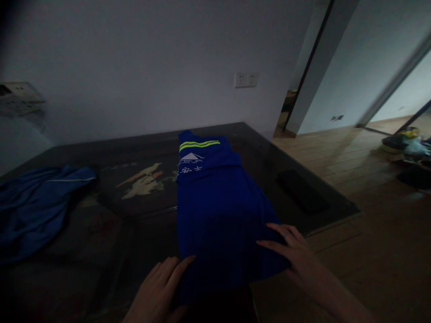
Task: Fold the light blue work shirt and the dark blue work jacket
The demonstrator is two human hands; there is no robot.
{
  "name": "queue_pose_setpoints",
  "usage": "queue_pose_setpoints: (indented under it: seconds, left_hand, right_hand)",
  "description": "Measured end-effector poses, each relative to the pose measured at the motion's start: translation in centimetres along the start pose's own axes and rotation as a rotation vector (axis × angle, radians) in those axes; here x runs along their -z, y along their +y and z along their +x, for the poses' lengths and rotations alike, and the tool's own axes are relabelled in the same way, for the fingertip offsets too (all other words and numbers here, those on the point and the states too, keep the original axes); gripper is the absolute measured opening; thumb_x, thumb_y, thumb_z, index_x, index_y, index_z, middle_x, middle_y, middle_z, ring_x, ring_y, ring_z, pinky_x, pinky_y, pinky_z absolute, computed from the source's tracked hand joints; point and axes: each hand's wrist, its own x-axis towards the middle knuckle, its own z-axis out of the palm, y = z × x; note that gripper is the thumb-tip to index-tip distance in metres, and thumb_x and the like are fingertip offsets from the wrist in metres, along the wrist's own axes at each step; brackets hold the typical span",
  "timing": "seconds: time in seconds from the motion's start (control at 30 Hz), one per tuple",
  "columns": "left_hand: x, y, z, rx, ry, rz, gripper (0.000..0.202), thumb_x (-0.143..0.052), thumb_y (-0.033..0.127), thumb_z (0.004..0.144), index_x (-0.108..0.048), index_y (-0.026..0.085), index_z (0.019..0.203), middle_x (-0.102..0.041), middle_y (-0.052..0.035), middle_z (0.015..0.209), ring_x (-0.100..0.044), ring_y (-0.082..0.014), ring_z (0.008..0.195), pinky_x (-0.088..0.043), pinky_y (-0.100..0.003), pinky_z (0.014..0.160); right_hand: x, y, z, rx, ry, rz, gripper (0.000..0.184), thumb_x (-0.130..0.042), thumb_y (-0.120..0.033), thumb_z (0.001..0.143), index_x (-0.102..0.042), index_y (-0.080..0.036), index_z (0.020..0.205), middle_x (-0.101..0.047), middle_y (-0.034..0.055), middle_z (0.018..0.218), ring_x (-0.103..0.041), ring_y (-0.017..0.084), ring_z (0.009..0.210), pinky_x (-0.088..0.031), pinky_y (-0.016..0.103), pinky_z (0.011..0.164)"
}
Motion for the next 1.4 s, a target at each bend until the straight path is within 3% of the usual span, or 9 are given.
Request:
queue_pose_setpoints:
  seconds: [0.13, 0.23, 0.43, 0.6, 0.8, 1.07, 1.17, 1.27, 1.4]
  left_hand:
    - [0.2, 0.9, 0.5, 0.074, -0.022, -0.111, 0.068, -0.062, 0.019, 0.067, -0.043, 0.025, 0.132, -0.059, -0.0091, 0.114, -0.057, -0.0250, 0.100, -0.046, -0.040, 0.087]
    - [1.0, 1.3, 0.7, 0.103, -0.008, -0.214, 0.063, -0.061, 0.019, 0.068, -0.046, 0.023, 0.129, -0.057, -0.0101, 0.110, -0.057, -0.0233, 0.095, -0.050, -0.037, 0.081]
    - [1.7, 2.1, 1.6, 0.043, 0.187, -0.228, 0.061, -0.057, 0.009, 0.066, -0.048, 0.020, 0.126, -0.048, -0.0124, 0.119, -0.049, -0.0253, 0.107, -0.049, -0.039, 0.086]
    - [0.8, 3.4, 3.2, 0.017, 0.316, -0.159, 0.051, -0.057, 0.019, 0.076, -0.050, 0.024, 0.126, -0.051, -0.0116, 0.119, -0.048, -0.0267, 0.107, -0.045, -0.044, 0.087]
    - [-0.2, 2.8, 3.4, 0.121, 0.246, -0.189, 0.061, -0.050, 0.003, 0.070, -0.050, 0.026, 0.128, -0.055, -0.0089, 0.116, -0.050, -0.0247, 0.104, -0.043, -0.043, 0.086]
    - [0.4, 1.5, 0.8, 0.165, 0.318, -0.221, 0.068, -0.045, -0.001, 0.065, -0.055, 0.029, 0.124, -0.050, -0.0089, 0.119, -0.048, -0.0263, 0.106, -0.046, -0.044, 0.088]
    - [0.3, 1.2, 0.0, 0.112, 0.281, -0.283, 0.069, -0.043, -0.001, 0.066, -0.052, 0.031, 0.127, -0.050, -0.0083, 0.118, -0.053, -0.0222, 0.098, -0.051, -0.036, 0.081]
    - [0.2, 0.8, -0.5, 0.017, 0.247, -0.334, 0.063, -0.041, 0.001, 0.070, -0.054, 0.029, 0.125, -0.050, -0.0082, 0.117, -0.057, -0.0174, 0.091, -0.052, -0.027, 0.075]
    - [-0.6, -0.2, -1.1, -0.054, 0.216, -0.320, 0.053, -0.043, 0.004, 0.070, -0.058, 0.025, 0.117, -0.053, -0.0085, 0.112, -0.058, -0.0168, 0.090, -0.052, -0.026, 0.076]
  right_hand:
    - [1.2, 0.2, 0.4, -0.041, 0.061, 0.035, 0.047, -0.051, -0.017, 0.071, -0.065, -0.034, 0.113, -0.061, 0.0064, 0.121, -0.057, 0.030, 0.107, -0.049, 0.050, 0.085]
    - [2.6, -0.5, 1.3, -0.042, 0.196, 0.103, 0.048, -0.048, -0.018, 0.075, -0.058, -0.031, 0.120, -0.062, 0.0053, 0.118, -0.059, 0.027, 0.106, -0.050, 0.044, 0.085]
    - [4.8, -3.4, 5.5, 0.083, 0.503, 0.197, 0.054, -0.042, -0.005, 0.068, -0.061, -0.030, 0.112, -0.053, 0.0013, 0.129, -0.048, 0.023, 0.120, -0.039, 0.043, 0.101]
    - [5.6, -5.1, 8.7, 0.105, 0.509, 0.312, 0.044, -0.046, -0.008, 0.075, -0.061, -0.025, 0.114, -0.066, 0.0030, 0.109, -0.060, 0.020, 0.102, -0.046, 0.038, 0.093]
    - [5.8, -4.7, 10.4, 0.127, 0.511, 0.263, 0.035, -0.050, -0.012, 0.078, -0.063, -0.023, 0.108, -0.066, 0.0037, 0.105, -0.060, 0.020, 0.099, -0.046, 0.038, 0.091]
    - [6.8, -2.4, 6.7, 0.125, 0.384, 0.277, 0.030, -0.053, -0.017, 0.080, -0.064, -0.027, 0.107, -0.066, 0.0041, 0.105, -0.060, 0.022, 0.101, -0.045, 0.039, 0.092]
    - [6.8, -1.6, 4.4, 0.097, 0.364, 0.393, 0.023, -0.050, -0.016, 0.080, -0.065, -0.026, 0.095, -0.067, 0.0034, 0.104, -0.061, 0.021, 0.100, -0.046, 0.039, 0.091]
    - [5.7, -0.4, 2.2, 0.042, 0.325, 0.478, 0.014, -0.053, -0.020, 0.080, -0.066, -0.024, 0.079, -0.064, 0.0052, 0.114, -0.058, 0.025, 0.108, -0.044, 0.043, 0.094]
    - [2.5, 1.0, 0.0, -0.106, 0.187, 0.441, 0.018, -0.054, -0.025, 0.080, -0.071, -0.024, 0.074, -0.057, 0.0080, 0.121, -0.055, 0.026, 0.110, -0.045, 0.044, 0.092]
